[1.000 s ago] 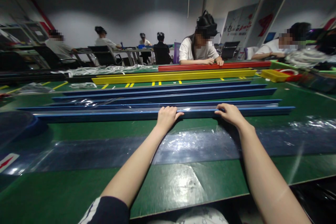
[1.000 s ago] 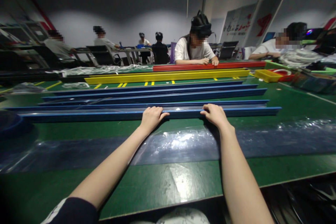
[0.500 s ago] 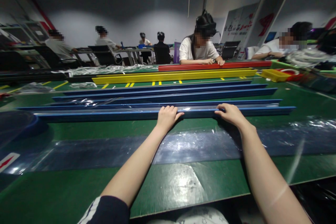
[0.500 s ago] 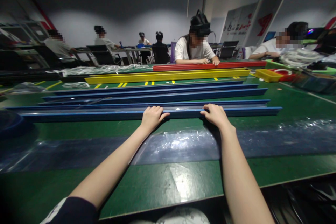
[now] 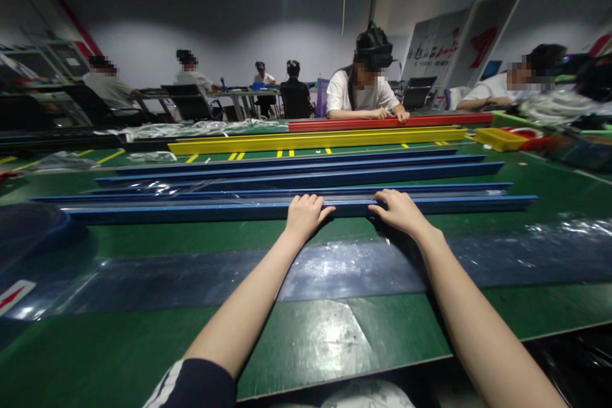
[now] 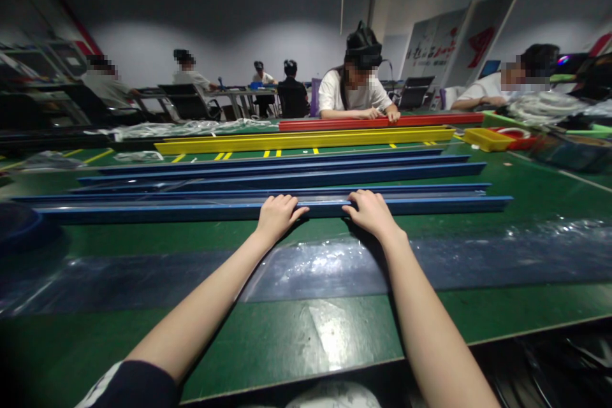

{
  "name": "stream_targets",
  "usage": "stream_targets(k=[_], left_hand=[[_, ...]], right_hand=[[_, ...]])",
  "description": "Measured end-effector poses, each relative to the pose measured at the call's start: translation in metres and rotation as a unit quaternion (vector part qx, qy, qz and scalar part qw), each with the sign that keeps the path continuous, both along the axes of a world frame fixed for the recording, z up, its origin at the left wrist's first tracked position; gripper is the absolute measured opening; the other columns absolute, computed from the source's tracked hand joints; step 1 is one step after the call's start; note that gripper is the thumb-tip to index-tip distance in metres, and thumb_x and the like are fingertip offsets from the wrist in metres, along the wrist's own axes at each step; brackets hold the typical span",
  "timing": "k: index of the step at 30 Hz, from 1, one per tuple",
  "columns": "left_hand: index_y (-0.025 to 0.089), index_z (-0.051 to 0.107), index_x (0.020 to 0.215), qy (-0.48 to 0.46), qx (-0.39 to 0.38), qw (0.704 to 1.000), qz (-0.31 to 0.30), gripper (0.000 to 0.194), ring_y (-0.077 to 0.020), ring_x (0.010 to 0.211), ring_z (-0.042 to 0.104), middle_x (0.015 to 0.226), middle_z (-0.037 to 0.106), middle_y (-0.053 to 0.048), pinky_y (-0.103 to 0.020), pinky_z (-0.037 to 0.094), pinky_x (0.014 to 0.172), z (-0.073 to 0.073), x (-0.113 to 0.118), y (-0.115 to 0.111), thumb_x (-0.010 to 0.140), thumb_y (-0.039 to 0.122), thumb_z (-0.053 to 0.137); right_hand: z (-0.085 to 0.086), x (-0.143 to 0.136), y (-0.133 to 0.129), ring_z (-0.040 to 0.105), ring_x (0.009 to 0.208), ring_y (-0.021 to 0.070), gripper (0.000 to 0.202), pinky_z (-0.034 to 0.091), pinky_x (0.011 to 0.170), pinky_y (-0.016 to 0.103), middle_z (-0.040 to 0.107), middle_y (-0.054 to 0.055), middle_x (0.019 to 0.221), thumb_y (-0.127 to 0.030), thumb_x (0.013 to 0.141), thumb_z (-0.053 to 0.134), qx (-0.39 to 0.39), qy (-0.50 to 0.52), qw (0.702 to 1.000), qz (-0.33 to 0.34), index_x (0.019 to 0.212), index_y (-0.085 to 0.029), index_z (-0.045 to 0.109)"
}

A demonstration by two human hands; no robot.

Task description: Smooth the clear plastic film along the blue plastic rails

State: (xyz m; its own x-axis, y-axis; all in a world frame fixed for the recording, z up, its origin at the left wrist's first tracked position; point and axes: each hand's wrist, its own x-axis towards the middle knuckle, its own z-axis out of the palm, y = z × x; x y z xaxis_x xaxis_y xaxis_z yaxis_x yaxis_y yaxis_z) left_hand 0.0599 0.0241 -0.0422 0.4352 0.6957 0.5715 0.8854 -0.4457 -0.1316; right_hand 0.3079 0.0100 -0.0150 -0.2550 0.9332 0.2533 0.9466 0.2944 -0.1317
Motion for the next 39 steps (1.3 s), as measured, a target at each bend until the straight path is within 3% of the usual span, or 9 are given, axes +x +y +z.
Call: stream_targets(k=[11, 20, 30, 39], left_hand=[[0.018, 0.06, 0.078, 0.006, 0.006, 1.0, 0.003, 0.044, -0.0205, 0.077, 0.056, 0.077, 0.064, -0.007, -0.032, 0.029, 0.067, 0.001, 0.0, -0.001, 0.089, 0.053, 0.036], [0.018, 0.06, 0.083, 0.02, 0.0, 1.0, 0.011, 0.043, -0.0205, 0.079, 0.056, 0.08, 0.064, -0.007, -0.033, 0.029, 0.068, 0.002, 0.001, -0.003, 0.09, 0.052, 0.034], [0.018, 0.059, 0.083, 0.003, 0.011, 1.0, 0.01, 0.039, -0.0197, 0.08, 0.055, 0.081, 0.064, -0.005, -0.033, 0.028, 0.07, 0.004, -0.002, -0.004, 0.092, 0.048, 0.034], [0.018, 0.06, 0.085, -0.002, 0.046, 0.999, -0.008, 0.041, -0.0212, 0.082, 0.054, 0.082, 0.063, -0.007, -0.033, 0.029, 0.071, 0.004, -0.004, -0.003, 0.091, 0.05, 0.035]], right_hand=[[-0.007, -0.039, -0.004, 0.053, 0.096, 0.0216, 0.023, 0.037, 0.08, 0.03, 0.063, 0.009, 0.1, -0.035, 0.088, 0.046, 0.053, 0.037, 0.995, 0.079, 0.098, -0.019, 0.058], [-0.014, -0.059, -0.004, 0.055, 0.086, 0.0205, 0.016, 0.031, 0.072, 0.029, 0.066, 0.006, 0.088, -0.021, 0.087, 0.045, 0.072, 0.028, 0.996, 0.045, 0.093, -0.019, 0.059], [-0.004, -0.053, -0.003, 0.056, 0.078, 0.0174, 0.021, 0.033, 0.069, 0.026, 0.066, 0.006, 0.083, -0.028, 0.085, 0.048, 0.054, 0.0, 0.998, 0.014, 0.094, -0.022, 0.066], [0.0, 0.003, -0.005, 0.058, 0.077, 0.0192, 0.025, 0.034, 0.065, 0.027, 0.065, 0.007, 0.082, -0.031, 0.083, 0.047, 0.032, -0.055, 0.992, -0.105, 0.096, -0.025, 0.068]])
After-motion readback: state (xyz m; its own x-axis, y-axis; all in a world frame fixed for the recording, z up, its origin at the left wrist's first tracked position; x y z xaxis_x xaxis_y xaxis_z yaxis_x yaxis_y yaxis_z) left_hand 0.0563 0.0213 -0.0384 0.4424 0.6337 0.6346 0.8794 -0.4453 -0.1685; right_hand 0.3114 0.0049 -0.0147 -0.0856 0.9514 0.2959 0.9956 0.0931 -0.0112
